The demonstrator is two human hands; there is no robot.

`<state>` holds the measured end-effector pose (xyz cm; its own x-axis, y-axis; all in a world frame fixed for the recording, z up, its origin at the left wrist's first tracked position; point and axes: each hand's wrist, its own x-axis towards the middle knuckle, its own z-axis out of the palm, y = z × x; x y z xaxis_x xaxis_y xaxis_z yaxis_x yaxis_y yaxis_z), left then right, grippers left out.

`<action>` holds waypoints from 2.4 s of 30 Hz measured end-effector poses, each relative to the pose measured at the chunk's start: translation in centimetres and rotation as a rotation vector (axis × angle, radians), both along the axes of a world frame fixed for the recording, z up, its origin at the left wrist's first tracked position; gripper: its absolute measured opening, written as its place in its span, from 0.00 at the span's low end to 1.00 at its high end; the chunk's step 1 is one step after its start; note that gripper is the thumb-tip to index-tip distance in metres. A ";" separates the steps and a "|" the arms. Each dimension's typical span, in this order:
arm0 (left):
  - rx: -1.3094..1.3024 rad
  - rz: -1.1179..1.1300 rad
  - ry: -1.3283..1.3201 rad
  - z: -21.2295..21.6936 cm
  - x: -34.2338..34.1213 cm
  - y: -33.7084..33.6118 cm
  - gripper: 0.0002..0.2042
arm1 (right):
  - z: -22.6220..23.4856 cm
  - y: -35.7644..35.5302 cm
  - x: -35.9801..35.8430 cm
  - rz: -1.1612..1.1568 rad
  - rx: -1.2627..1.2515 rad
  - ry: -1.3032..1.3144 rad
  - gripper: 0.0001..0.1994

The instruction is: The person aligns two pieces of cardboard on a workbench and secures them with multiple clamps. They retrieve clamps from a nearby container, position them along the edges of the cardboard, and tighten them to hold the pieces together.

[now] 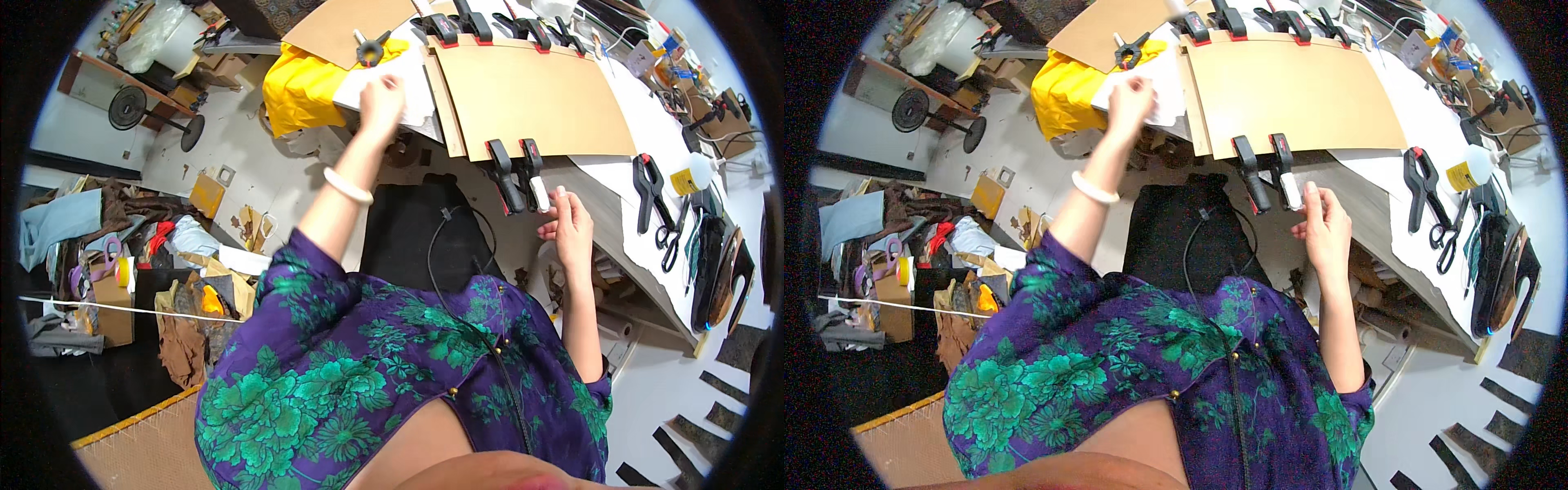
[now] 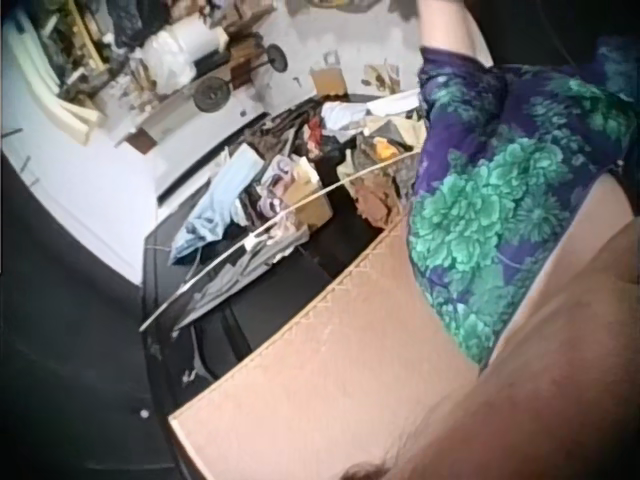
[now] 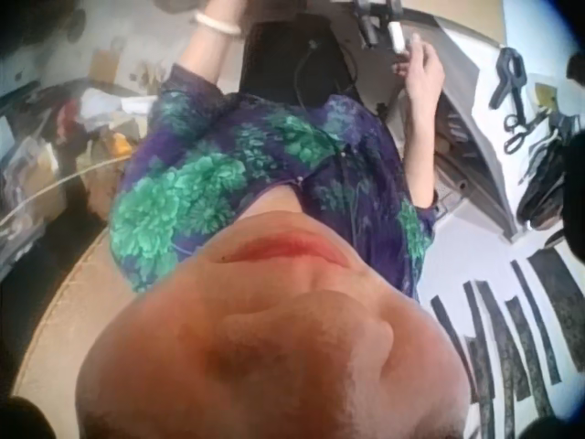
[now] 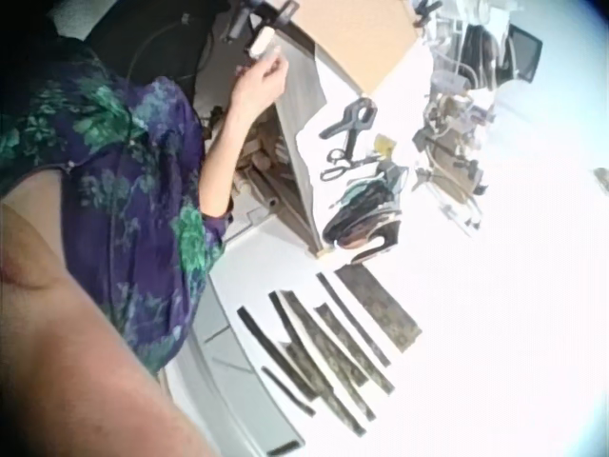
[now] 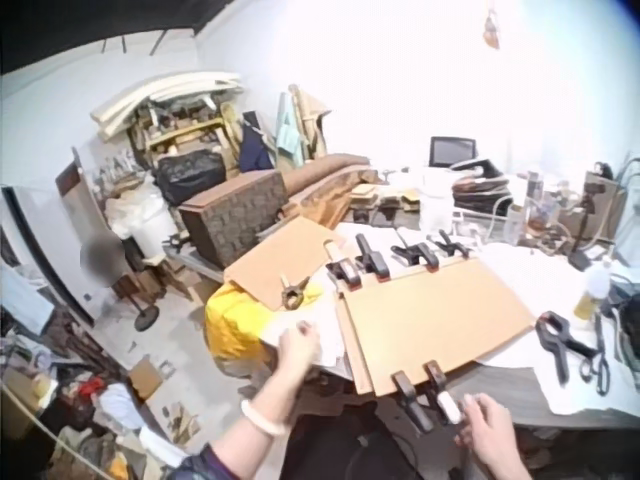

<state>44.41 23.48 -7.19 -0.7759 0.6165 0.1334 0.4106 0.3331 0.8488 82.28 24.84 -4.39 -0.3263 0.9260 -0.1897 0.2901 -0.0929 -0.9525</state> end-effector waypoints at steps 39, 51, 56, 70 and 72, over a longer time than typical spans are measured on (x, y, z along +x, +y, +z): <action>0.143 -0.270 -1.136 4.0 8.6 2.8 0.17 | 2.3 7.7 5.3 0.126 0.402 -0.527 0.18; 0.086 -0.262 -1.193 7.4 6.4 5.3 0.14 | 5.7 13.9 0.0 0.271 0.205 -0.483 0.08; 0.106 -0.230 -1.220 8.0 6.0 5.7 0.15 | 6.4 14.3 -0.4 0.284 0.162 -0.533 0.06; 0.085 -0.216 -1.188 8.8 6.0 5.6 0.16 | 6.3 16.1 -0.2 0.332 0.087 -0.485 0.10; 0.070 -0.241 -1.223 8.8 5.6 5.5 0.16 | 6.0 16.3 -0.2 0.333 0.086 -0.469 0.11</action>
